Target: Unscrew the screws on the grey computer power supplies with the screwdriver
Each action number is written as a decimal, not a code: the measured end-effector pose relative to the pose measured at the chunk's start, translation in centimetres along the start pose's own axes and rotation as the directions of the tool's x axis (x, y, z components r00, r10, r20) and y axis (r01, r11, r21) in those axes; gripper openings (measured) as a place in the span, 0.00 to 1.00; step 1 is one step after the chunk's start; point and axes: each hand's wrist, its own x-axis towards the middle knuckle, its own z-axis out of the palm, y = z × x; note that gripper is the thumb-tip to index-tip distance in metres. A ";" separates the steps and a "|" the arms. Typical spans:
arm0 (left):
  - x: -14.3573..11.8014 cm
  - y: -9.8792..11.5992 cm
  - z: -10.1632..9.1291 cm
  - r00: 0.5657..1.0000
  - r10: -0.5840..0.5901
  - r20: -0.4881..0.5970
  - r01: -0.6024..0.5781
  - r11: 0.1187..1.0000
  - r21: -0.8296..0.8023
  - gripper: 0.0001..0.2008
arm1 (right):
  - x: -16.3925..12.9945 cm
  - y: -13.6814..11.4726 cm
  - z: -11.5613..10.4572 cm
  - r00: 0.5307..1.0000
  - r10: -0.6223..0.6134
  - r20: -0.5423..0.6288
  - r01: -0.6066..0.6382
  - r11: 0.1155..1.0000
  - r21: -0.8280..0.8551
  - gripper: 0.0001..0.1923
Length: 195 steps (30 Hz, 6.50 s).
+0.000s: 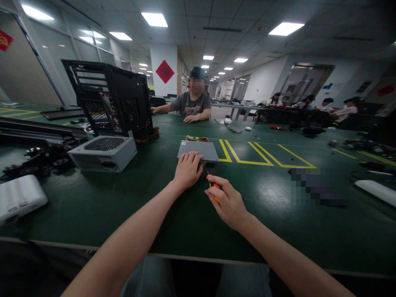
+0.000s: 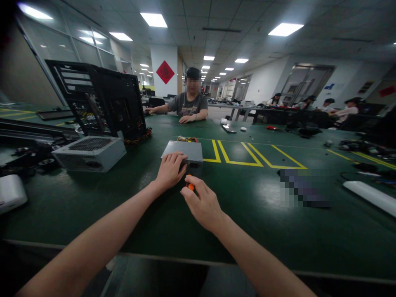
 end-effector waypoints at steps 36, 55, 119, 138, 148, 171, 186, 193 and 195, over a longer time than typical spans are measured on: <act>0.0 0.1 -0.1 1.000 0.003 0.003 -0.003 1.000 -0.003 0.13 | 0.6 -0.3 -0.4 0.997 -0.037 0.066 0.038 0.999 -0.005 0.05; 0.0 0.0 -0.1 1.000 -0.004 0.011 0.004 1.000 -0.011 0.13 | 0.4 -0.1 -0.7 0.996 0.091 0.025 -0.089 0.992 -0.085 0.12; 0.0 0.1 -0.2 1.000 -0.003 0.008 0.003 1.000 -0.006 0.14 | 0.8 -0.4 -1.2 0.966 0.192 0.174 -0.174 0.978 -0.114 0.09; 0.0 0.1 -0.3 1.000 -0.004 0.010 0.004 1.000 -0.007 0.13 | 0.8 -0.6 -1.1 0.955 0.161 0.251 -0.133 0.983 -0.125 0.08; 0.0 0.0 -0.2 1.000 0.002 0.012 -0.002 1.000 -0.002 0.14 | 0.5 -0.4 -0.9 0.949 0.265 0.172 -0.247 0.962 -0.118 0.13; 0.1 0.1 0.1 1.000 -0.001 0.013 0.001 1.000 0.013 0.13 | 0.6 -0.6 -0.9 0.929 0.251 0.273 -0.224 0.966 -0.127 0.12; 0.5 -0.2 0.0 0.993 0.079 0.082 -0.080 0.997 0.008 0.14 | 0.1 2.0 -1.5 0.933 -0.088 0.349 0.140 0.982 -0.126 0.14; 1.2 -0.7 0.1 0.990 0.106 0.092 -0.107 0.994 0.000 0.13 | -1.1 4.0 -1.5 0.959 -0.133 0.252 0.142 0.990 -0.016 0.08; 1.2 -0.8 0.3 0.989 0.115 0.091 -0.115 0.993 -0.009 0.13 | -1.6 4.0 -1.2 0.950 -0.146 0.277 0.154 0.988 -0.007 0.10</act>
